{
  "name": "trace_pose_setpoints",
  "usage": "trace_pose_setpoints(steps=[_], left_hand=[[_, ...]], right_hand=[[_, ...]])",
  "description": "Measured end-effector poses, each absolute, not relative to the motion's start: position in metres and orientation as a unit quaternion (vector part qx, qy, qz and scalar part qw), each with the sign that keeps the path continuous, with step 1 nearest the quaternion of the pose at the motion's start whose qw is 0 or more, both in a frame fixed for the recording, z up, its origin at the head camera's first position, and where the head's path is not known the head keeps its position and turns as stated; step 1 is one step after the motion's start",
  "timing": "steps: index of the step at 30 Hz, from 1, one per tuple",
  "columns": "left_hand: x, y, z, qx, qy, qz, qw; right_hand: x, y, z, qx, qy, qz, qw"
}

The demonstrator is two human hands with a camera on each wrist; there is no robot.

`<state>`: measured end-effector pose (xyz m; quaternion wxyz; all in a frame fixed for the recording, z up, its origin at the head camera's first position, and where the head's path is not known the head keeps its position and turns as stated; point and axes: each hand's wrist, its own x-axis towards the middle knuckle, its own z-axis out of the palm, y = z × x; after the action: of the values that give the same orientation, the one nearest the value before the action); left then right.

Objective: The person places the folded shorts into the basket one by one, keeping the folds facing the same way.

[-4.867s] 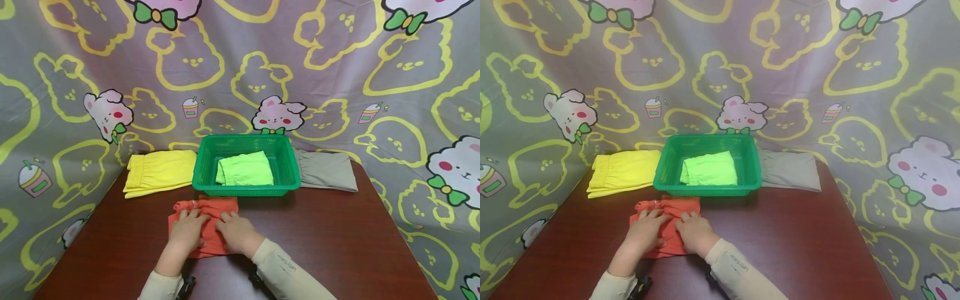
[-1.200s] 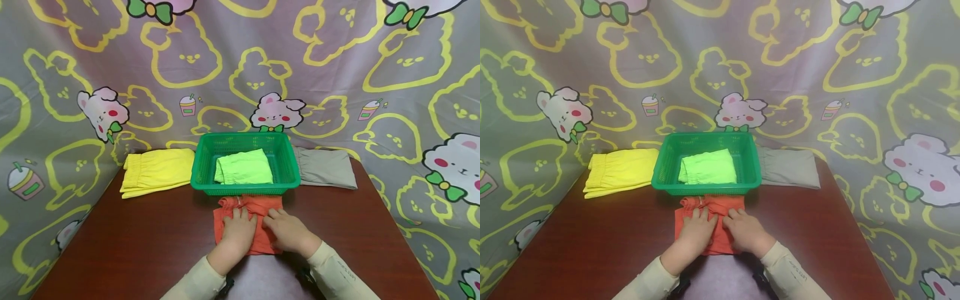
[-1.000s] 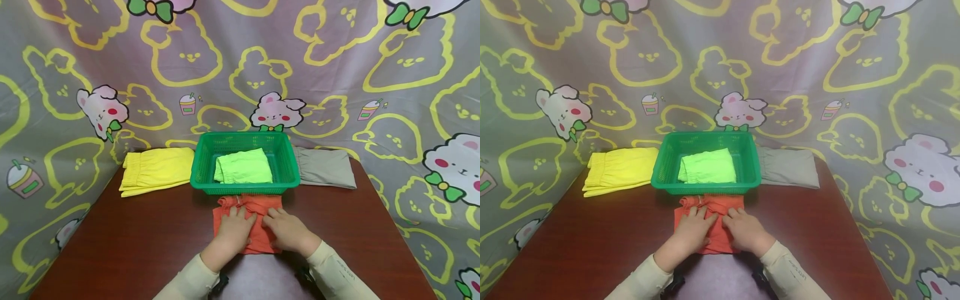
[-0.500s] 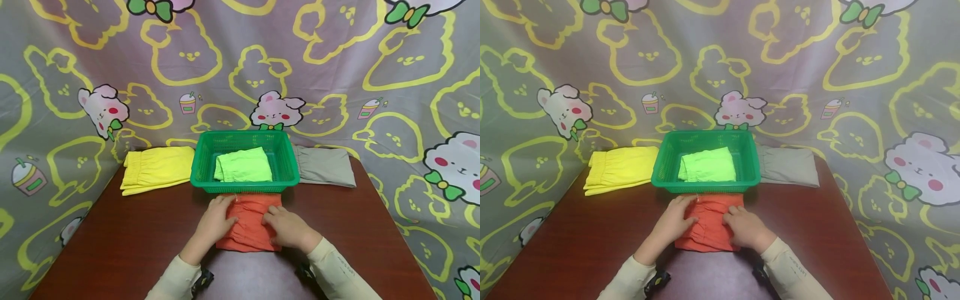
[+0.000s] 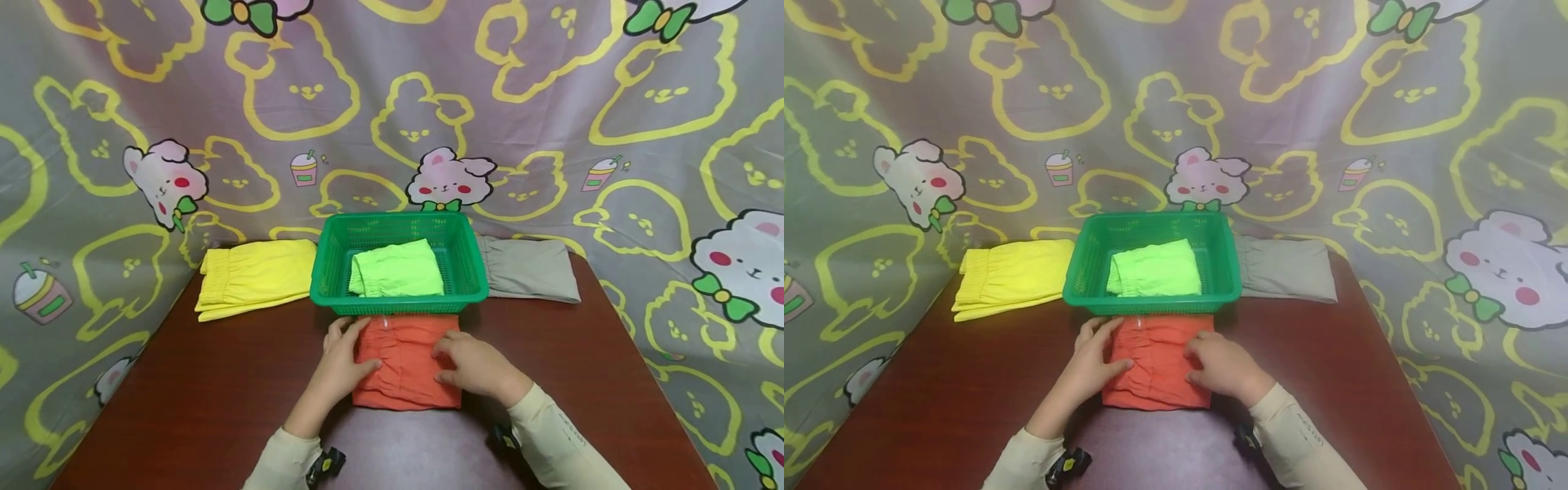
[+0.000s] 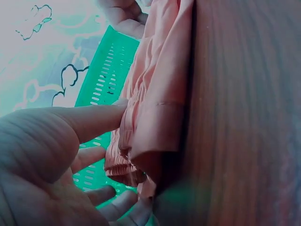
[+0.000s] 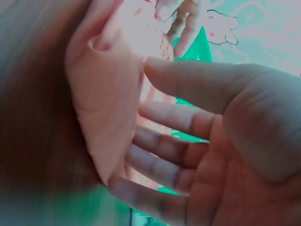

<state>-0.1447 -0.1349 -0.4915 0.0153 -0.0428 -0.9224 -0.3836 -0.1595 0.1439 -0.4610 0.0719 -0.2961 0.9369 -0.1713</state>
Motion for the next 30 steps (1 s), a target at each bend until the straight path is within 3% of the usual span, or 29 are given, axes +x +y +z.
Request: trace_pose_setpoints(steps=[11,16,23,30], left_hand=[[-0.139,-0.135,-0.486,-0.011,-0.935,-0.354,0.005],[-0.141,-0.137,-0.486,-0.026,-0.926,-0.376,-0.011],[-0.149,-0.138,-0.491,-0.035,-0.893,-0.449,-0.030],[-0.149,-0.141,-0.495,-0.012,-0.888,-0.458,-0.039]], right_hand=[[-0.147,0.154,-0.470,-0.083,0.931,-0.348,0.071],[-0.143,0.155,-0.475,-0.007,0.875,-0.475,0.096],[-0.139,0.157,-0.480,0.055,0.802,-0.585,0.107],[-0.131,0.156,-0.483,0.054,0.847,-0.522,0.090]])
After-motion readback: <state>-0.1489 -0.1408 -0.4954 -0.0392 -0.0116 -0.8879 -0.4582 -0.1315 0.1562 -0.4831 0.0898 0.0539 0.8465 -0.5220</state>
